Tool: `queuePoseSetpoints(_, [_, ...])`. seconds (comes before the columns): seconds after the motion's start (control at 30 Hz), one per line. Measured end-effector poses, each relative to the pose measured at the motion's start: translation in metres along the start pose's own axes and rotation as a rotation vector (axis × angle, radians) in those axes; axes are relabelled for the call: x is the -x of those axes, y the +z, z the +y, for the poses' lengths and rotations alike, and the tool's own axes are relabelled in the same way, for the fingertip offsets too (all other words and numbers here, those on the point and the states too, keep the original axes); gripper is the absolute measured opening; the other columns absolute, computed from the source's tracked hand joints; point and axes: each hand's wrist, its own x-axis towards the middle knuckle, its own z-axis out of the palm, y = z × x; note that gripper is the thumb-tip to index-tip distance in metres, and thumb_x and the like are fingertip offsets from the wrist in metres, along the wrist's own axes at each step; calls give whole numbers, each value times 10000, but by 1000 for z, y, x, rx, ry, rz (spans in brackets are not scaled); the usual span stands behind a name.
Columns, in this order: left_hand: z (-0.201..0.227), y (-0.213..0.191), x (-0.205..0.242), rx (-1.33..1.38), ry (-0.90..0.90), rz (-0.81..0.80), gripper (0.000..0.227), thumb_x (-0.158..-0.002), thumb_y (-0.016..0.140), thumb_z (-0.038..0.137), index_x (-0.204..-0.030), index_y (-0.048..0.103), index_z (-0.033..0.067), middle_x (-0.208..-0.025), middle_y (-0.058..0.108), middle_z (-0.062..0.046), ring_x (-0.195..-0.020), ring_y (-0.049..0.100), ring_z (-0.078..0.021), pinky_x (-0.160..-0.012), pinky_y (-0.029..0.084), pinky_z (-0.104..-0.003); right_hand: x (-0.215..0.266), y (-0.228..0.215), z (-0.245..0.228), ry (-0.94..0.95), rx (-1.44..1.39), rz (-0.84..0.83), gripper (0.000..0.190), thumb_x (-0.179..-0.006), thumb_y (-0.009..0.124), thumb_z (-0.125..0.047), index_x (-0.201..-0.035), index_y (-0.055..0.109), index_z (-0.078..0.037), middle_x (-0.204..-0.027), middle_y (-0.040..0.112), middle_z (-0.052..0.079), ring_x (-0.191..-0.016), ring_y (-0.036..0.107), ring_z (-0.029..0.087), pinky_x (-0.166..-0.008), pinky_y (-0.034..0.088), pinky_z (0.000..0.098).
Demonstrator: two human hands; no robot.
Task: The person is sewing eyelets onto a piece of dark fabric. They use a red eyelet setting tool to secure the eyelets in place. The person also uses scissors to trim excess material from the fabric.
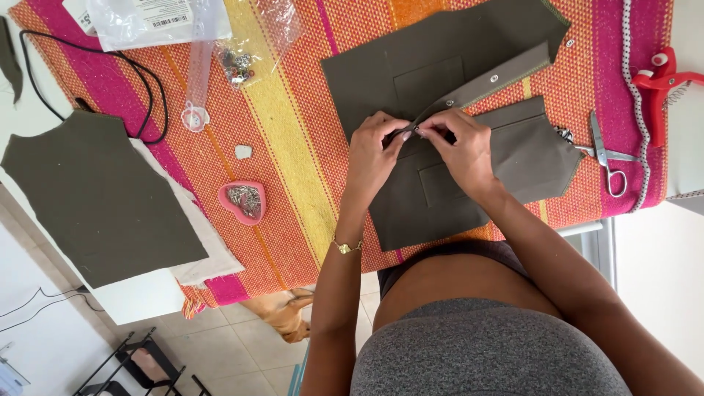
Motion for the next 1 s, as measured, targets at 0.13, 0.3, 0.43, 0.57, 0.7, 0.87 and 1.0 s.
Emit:
queuePoseSetpoints(0.13, [5, -2, 1, 11, 8, -2, 124, -992, 750, 105, -1103, 807, 105, -937, 704, -100, -959, 723, -320, -737, 619, -390, -4, -3, -3, 54, -27, -25, 115, -978, 895, -8, -1018, 793, -41, -883, 760, 108, -849, 771, 294, -769, 632, 409])
queuePoseSetpoints(0.3, [1, -1, 3, -17, 64, 3, 136, -1017, 723, 93, -1115, 815, 115, -951, 703, -63, -925, 696, -290, -776, 606, -382, -13, -11, -12, 129, -73, -117, 143, -985, 897, 9, -1031, 764, -15, -850, 776, 120, -824, 779, 270, -776, 631, 378])
queuePoseSetpoints(0.43, [2, -1, 5, -48, 98, 8, 145, -1029, 708, 90, -1120, 815, 124, -960, 698, -40, -919, 681, -266, -805, 600, -382, -15, -11, -13, 121, -54, -124, 149, -979, 899, 13, -1022, 757, -2, -832, 773, 140, -813, 782, 292, -757, 634, 396])
queuePoseSetpoints(0.57, [5, -1, 8, -76, 136, 20, 183, -1024, 681, 47, -1130, 812, 119, -971, 691, -39, -952, 660, -285, -846, 555, -402, -18, -13, -13, 138, -82, -162, 145, -980, 885, 38, -1009, 748, -2, -824, 778, 127, -808, 780, 267, -774, 631, 377])
queuePoseSetpoints(0.7, [-4, 3, 10, -92, 207, 28, 202, -1033, 658, 26, -1117, 808, 132, -980, 680, -3, -942, 637, -247, -830, 484, -364, -21, -15, -2, 108, -98, -214, 144, -968, 896, 36, -1009, 763, 1, -800, 773, 123, -786, 766, 250, -739, 633, 349])
queuePoseSetpoints(0.87, [-8, 4, 9, -45, 252, 32, 203, -1036, 642, -9, -1097, 807, 92, -971, 697, -31, -910, 626, -271, -816, 461, -370, -24, -16, 2, 78, -104, -261, 136, -951, 886, 53, -985, 766, -1, -788, 766, 125, -774, 752, 247, -725, 630, 344])
queuePoseSetpoints(1.0, [-8, 3, 8, -2, 263, 34, 213, -1037, 634, -25, -1091, 808, 86, -968, 702, -34, -901, 623, -254, -813, 445, -362, -25, -15, 4, -5, -89, -270, 136, -960, 871, 68, -987, 749, 15, -791, 752, 149, -782, 759, 291, -715, 638, 378])
